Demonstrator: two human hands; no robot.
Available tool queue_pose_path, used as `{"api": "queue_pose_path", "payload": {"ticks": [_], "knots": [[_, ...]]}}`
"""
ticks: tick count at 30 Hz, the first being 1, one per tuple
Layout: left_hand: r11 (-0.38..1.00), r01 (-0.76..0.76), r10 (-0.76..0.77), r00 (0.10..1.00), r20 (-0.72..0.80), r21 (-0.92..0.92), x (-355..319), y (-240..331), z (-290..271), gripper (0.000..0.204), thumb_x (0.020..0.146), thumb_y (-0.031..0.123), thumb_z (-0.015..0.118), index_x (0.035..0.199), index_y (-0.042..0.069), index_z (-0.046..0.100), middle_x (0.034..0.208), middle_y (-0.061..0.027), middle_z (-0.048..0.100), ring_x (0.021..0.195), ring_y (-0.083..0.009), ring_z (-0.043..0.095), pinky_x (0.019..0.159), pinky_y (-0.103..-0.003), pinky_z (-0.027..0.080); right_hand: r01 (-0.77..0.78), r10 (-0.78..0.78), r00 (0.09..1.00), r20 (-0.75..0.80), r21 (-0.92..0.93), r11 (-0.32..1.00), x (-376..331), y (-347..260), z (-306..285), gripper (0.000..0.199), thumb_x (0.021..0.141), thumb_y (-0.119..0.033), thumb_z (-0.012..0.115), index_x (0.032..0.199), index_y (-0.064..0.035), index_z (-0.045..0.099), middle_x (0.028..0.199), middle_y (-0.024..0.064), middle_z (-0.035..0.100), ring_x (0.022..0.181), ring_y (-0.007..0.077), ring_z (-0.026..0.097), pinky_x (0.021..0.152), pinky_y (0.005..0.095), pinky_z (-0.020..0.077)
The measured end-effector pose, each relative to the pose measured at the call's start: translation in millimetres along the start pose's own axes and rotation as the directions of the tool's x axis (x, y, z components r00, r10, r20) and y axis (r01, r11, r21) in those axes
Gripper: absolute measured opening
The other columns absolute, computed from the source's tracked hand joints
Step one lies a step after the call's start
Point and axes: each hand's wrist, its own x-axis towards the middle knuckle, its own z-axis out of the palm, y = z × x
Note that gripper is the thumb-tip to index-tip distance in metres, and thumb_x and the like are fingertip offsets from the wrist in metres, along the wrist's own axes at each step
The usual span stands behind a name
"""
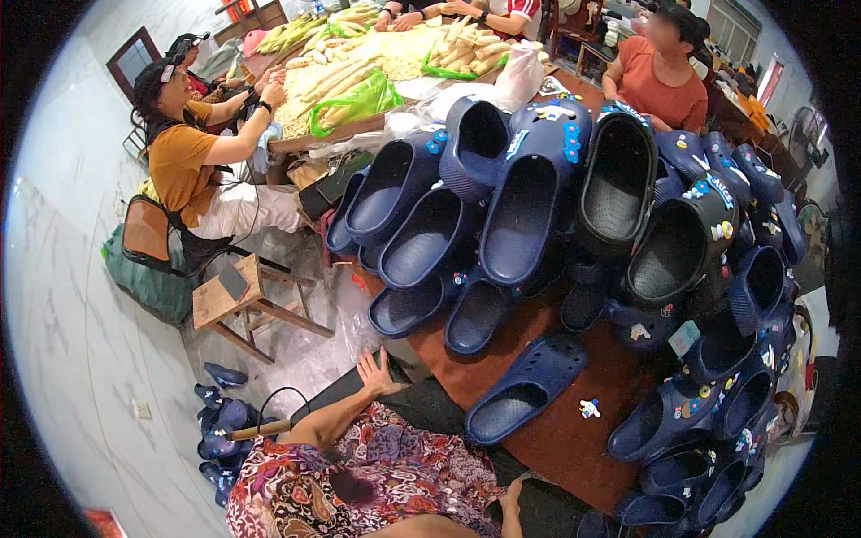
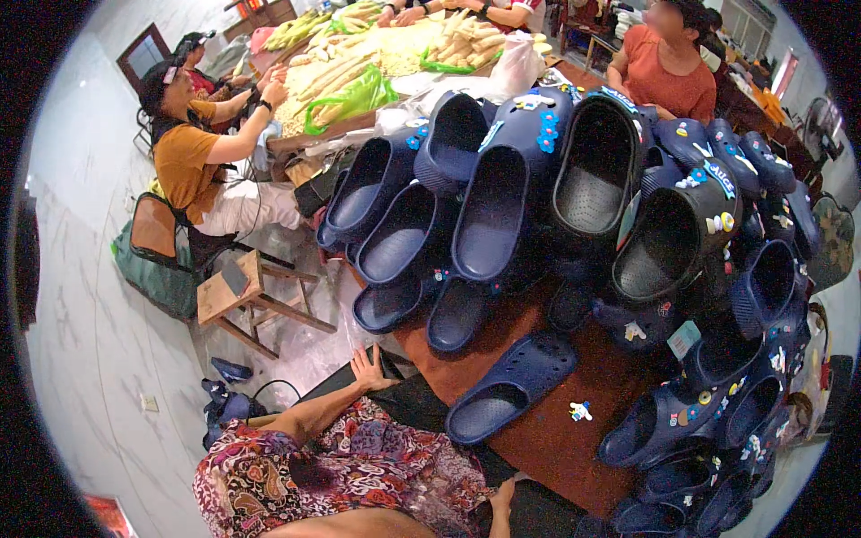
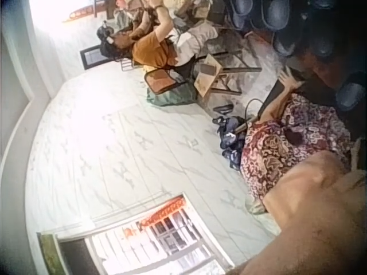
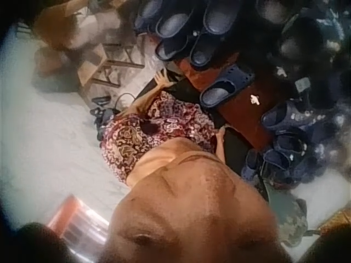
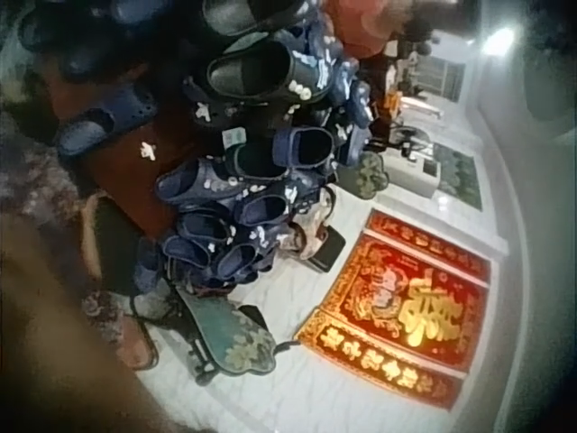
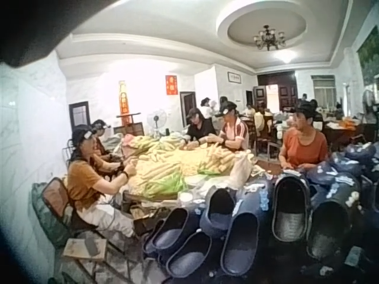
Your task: Attaching decorative plastic charms to the holes of blue clogs.
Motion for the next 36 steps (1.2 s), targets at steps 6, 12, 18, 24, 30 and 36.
{"api": "queue_pose_path", "payload": {"ticks": [6, 12, 18, 24, 30, 36], "knots": [[1.0, 0.023, -0.023, 0.999, 0.039, 0.015, 5, 4, 2, 0.14, 0.058, 0.069, 0.076, 0.151, 0.018, -0.015, 0.153, -0.0319, -0.01, 0.14, -0.0518, -0.012, 0.111, -0.061, 0.001, -0.001, 0.001, 1.0, 0.013, 0.03, 1.0, 31, -26, 1, 0.011, 0.09, -0.009, 0.053, 0.093, -0.0016, 0.06, 0.085, 0.0144, 0.057, 0.08, 0.0294, 0.058, 0.074, 0.0415, 0.0461], [1.0, -0.018, 0.019, 0.998, -0.058, 0.01, 13, 2, 17, 0.134, 0.058, 0.066, 0.077, 0.153, 0.019, -0.003, 0.154, -0.0307, -0.005, 0.141, -0.0507, -0.005, 0.111, -0.062, 0.005, -0.038, 0.04, 0.999, -0.018, 0.092, 0.995, 53, -75, 0, 0.012, 0.09, -0.011, 0.053, 0.093, -0.0018, 0.06, 0.084, 0.0134, 0.058, 0.079, 0.0275, 0.058, 0.073, 0.0403, 0.0459], [0.978, -0.13, 0.186, 0.902, -0.39, 0.165, 14, -3, 28, 0.11, 0.062, 0.064, 0.072, 0.149, 0.013, 0.027, 0.151, -0.0291, 0.017, 0.14, -0.0486, 0.013, 0.109, -0.061, 0.016, -0.097, 0.108, 0.992, -0.061, 0.168, 0.981, 72, -140, -2, 0.013, 0.091, -0.013, 0.053, 0.093, -0.0019, 0.06, 0.083, 0.0123, 0.058, 0.077, 0.0257, 0.057, 0.072, 0.0391, 0.0457], [0.865, -0.485, 0.493, 0.774, -0.397, 0.127, 23, -2, -3, 0.081, 0.068, 0.058, 0.069, 0.129, 0.006, 0.053, 0.13, -0.0286, 0.041, 0.124, -0.047, 0.035, 0.102, -0.059, 0.027, -0.126, 0.168, 0.977, -0.135, 0.278, 0.952, 125, -191, 14, 0.015, 0.092, -0.015, 0.053, 0.093, -0.0021, 0.061, 0.082, 0.0113, 0.058, 0.076, 0.0238, 0.057, 0.07, 0.0379, 0.0455], [0.861, -0.491, 0.5, 0.771, -0.395, 0.132, 28, -3, 3, 0.074, 0.068, 0.057, 0.068, 0.123, 0.009, 0.056, 0.122, -0.0244, 0.045, 0.119, -0.0455, 0.038, 0.098, -0.059, 0.03, -0.152, 0.226, 0.957, -0.18, 0.35, 0.924, 169, -210, -1, 0.016, 0.092, -0.017, 0.053, 0.092, -0.0022, 0.061, 0.081, 0.0102, 0.058, 0.075, 0.0219, 0.057, 0.069, 0.0366, 0.0453], [0.856, -0.488, 0.512, 0.754, -0.412, 0.172, 27, -7, 4, 0.075, 0.068, 0.058, 0.067, 0.121, 0.006, 0.057, 0.111, -0.0229, 0.047, 0.111, -0.0427, 0.04, 0.097, -0.057, 0.03, -0.179, 0.276, 0.942, -0.193, 0.407, 0.896, 168, -210, -20, 0.018, 0.093, -0.018, 0.053, 0.092, -0.0024, 0.061, 0.08, 0.0092, 0.059, 0.074, 0.02, 0.057, 0.068, 0.0354, 0.0451]]}}
